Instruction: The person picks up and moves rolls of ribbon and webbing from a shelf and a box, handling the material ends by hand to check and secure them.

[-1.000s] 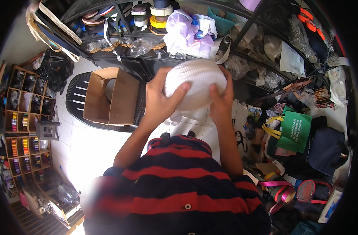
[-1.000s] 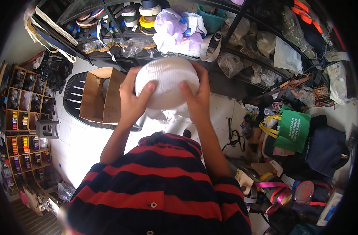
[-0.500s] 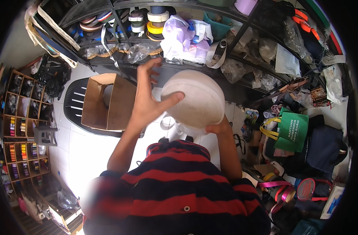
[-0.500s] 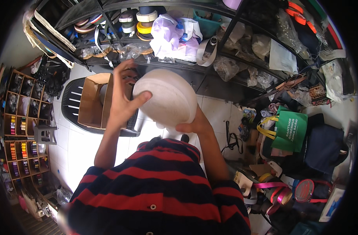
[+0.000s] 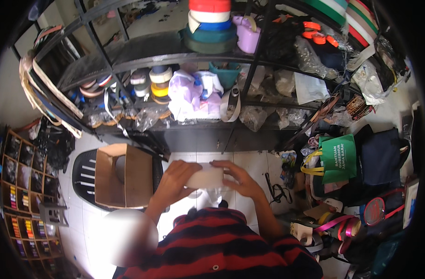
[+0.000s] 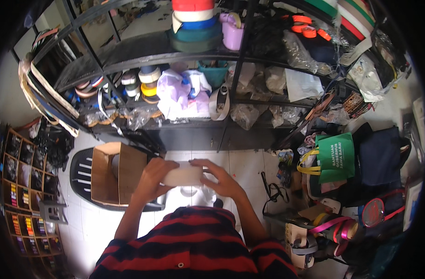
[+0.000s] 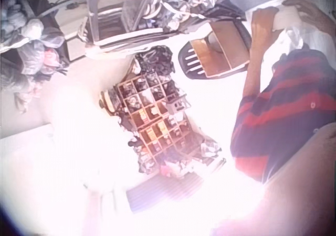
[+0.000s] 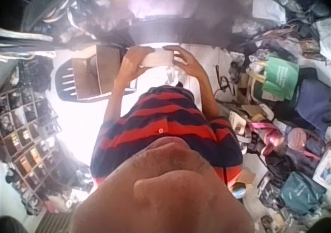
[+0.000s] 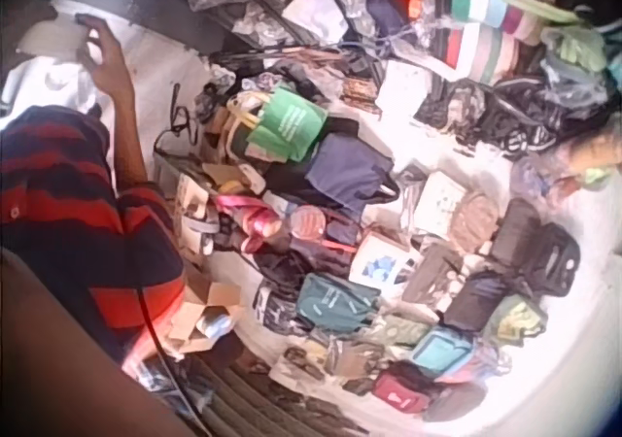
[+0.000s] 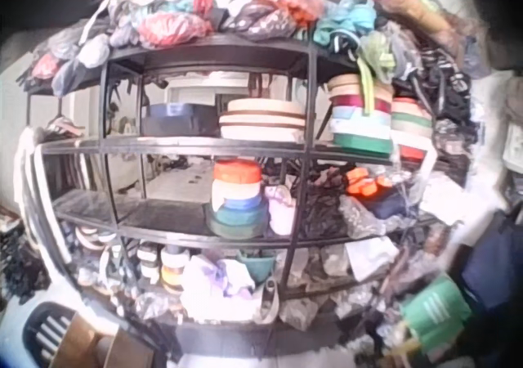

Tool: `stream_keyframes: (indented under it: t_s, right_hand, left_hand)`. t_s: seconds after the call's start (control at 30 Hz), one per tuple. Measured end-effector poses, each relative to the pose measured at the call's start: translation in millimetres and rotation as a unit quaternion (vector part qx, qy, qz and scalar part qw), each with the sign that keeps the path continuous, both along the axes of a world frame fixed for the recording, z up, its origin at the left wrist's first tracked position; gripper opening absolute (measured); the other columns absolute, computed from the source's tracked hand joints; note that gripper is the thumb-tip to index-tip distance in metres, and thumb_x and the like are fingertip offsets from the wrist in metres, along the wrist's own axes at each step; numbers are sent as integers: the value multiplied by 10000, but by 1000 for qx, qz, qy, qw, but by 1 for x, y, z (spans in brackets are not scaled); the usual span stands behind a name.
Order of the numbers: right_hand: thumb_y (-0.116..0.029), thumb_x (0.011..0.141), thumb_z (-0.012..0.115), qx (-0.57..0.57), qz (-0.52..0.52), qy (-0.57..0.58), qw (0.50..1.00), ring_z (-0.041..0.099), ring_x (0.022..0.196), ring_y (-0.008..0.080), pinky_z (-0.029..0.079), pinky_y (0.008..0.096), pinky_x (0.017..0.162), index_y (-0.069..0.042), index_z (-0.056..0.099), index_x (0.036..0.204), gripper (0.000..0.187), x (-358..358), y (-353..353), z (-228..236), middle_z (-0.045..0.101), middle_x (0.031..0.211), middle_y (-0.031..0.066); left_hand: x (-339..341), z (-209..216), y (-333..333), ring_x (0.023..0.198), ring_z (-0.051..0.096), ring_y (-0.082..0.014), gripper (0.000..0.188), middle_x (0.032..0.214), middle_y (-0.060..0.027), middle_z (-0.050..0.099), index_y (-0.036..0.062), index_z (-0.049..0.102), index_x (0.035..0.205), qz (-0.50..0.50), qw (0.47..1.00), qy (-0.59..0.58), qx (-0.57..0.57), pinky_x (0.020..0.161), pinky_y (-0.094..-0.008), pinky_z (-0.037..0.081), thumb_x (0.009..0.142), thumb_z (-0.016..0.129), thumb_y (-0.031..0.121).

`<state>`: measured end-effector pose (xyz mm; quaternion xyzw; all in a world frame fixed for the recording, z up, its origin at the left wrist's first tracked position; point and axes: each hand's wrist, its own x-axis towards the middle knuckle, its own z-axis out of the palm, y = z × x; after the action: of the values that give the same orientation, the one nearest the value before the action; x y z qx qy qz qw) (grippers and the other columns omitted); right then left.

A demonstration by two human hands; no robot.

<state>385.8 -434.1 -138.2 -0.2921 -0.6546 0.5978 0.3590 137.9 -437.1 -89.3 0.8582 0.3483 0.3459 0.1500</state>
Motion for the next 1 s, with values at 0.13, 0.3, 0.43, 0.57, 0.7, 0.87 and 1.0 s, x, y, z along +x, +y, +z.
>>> stream_keyframes:
  t_s: [0.13, 0.3, 0.43, 0.57, 0.7, 0.87, 1.0]
  right_hand:
    - [32, 709, 564, 136, 21, -80, 987, 386, 1306, 310, 292, 402, 1093, -73, 455, 1337, 647, 1, 0, 20, 441, 1382, 142]
    - [37, 679, 568, 172, 41, -76, 981, 360, 1323, 315, 282, 416, 1099, -81, 445, 1350, 692, 13, 5, 49, 422, 1408, 122]
    - [19, 676, 632, 195, 2, -100, 976, 388, 1304, 295, 310, 401, 1080, -78, 468, 1325, 677, 7, 3, 57, 432, 1395, 121]
    - [-10, 670, 731, 140, -43, -90, 985, 532, 1159, 248, 421, 340, 970, -69, 505, 1241, 617, -7, -4, 65, 548, 1221, 100]
    - [18, 702, 724, 125, -104, -44, 986, 549, 1116, 231, 433, 339, 953, -55, 482, 1249, 602, -10, -1, 50, 568, 1182, 94]
    - [29, 713, 737, 44, -195, 97, 975, 522, 1127, 189, 430, 344, 963, -29, 453, 1269, 627, -11, -2, 19, 553, 1204, 101]
    - [50, 804, 589, -85, -148, 343, 924, 525, 1121, 198, 420, 350, 956, 5, 383, 1328, 564, -23, -2, -6, 546, 1207, 109]
  left_hand:
    - [1, 5, -1, 1001, 583, -319, 493, 1037, -108, 632, 32, 601, 1079, -37, 999, 3, 2, 894, -434, 433, 609, 731, 101]
    - [2, 18, 7, 995, 585, -314, 558, 1077, -109, 609, 23, 597, 1100, -74, 994, -71, 40, 857, -417, 460, 564, 747, 50]
    - [6, 30, 5, 955, 601, -320, 516, 1072, -124, 602, 37, 649, 1040, -73, 987, -125, 69, 823, -414, 484, 534, 753, 46]
    - [10, 30, -3, 970, 595, -359, 441, 1111, -161, 572, 74, 707, 938, -72, 984, -128, 99, 758, -388, 518, 501, 750, 34]
    - [8, 29, -2, 1175, 484, -429, 399, 1256, -189, 505, 78, 704, 892, -66, 982, -163, 69, 941, -517, 421, 509, 808, 124]
    - [-15, 13, -14, 1317, 319, -449, 657, 1374, -212, 407, 110, 587, 1103, -111, 964, -239, 46, 1082, -569, 218, 597, 798, 471]
    - [5, 6, 3, 1340, 309, -351, 919, 1377, -218, 375, 54, 291, 1361, -38, 908, -397, -128, 1083, -468, 255, 687, 782, 441]
